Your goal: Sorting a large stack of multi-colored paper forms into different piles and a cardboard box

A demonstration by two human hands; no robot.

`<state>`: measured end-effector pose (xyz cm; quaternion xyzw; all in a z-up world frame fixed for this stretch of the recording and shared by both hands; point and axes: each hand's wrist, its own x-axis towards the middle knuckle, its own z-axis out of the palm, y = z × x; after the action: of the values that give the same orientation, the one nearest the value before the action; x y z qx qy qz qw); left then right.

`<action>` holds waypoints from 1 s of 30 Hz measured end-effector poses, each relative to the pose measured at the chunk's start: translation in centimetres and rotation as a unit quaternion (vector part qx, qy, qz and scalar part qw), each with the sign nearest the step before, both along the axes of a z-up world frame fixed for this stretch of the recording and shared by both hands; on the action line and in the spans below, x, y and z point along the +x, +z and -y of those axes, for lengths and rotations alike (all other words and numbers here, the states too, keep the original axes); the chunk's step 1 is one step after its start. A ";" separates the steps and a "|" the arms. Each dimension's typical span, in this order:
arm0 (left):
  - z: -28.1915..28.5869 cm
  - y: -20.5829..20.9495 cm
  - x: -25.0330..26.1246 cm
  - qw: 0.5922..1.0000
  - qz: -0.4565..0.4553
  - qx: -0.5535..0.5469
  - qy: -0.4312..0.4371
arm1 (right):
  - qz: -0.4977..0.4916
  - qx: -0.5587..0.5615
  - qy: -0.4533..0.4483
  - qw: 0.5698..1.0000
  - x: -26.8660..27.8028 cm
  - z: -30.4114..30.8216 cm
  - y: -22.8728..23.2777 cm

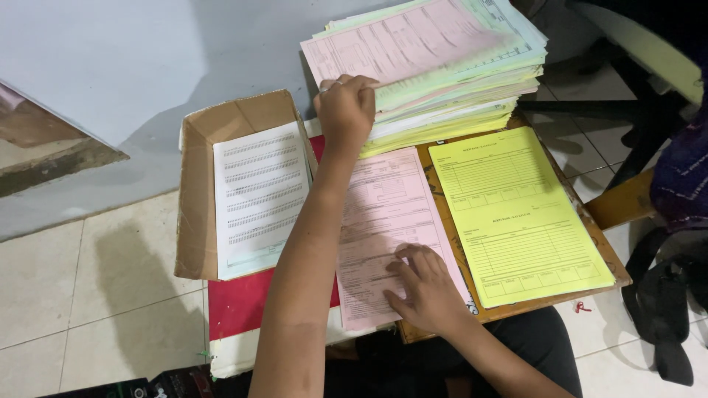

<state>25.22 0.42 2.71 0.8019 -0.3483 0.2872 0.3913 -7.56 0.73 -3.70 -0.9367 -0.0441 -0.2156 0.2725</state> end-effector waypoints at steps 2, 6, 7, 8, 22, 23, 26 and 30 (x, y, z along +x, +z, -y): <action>0.0 -0.3 0.1 0.998 -0.059 -0.028 0.020 | 0.011 0.001 0.001 1.000 0.0 0.0 0.1; -0.1 -0.8 0.9 0.999 -0.034 -0.005 0.032 | 0.024 0.000 0.003 1.000 0.0 -0.1 0.3; -0.2 -0.7 0.9 0.998 -0.051 0.006 0.043 | 0.020 -0.001 0.005 1.000 0.0 0.0 0.1; -0.2 -0.6 0.8 0.996 -0.068 0.017 0.055 | 0.016 -0.002 0.007 1.000 0.0 0.0 0.0; -6.6 6.0 -10.7 0.972 0.072 -0.214 -0.056 | -0.010 -0.039 -0.020 0.999 0.2 0.3 -2.8; -7.1 5.7 -11.5 0.963 0.098 -0.236 -0.081 | -0.029 -0.056 -0.041 0.997 0.3 0.3 -3.9; -9.8 7.7 -15.3 0.959 0.088 -0.224 -0.150 | -0.029 -0.012 -0.035 0.999 0.2 0.3 -2.2; -13.3 7.4 -17.8 0.959 0.046 -0.211 -0.183 | 0.001 0.045 -0.019 0.999 0.1 0.2 -1.0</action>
<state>7.45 13.68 10.14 0.6098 -0.4383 0.3141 0.5808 -7.47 0.57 -4.69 -0.9240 -0.0170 -0.2233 0.3100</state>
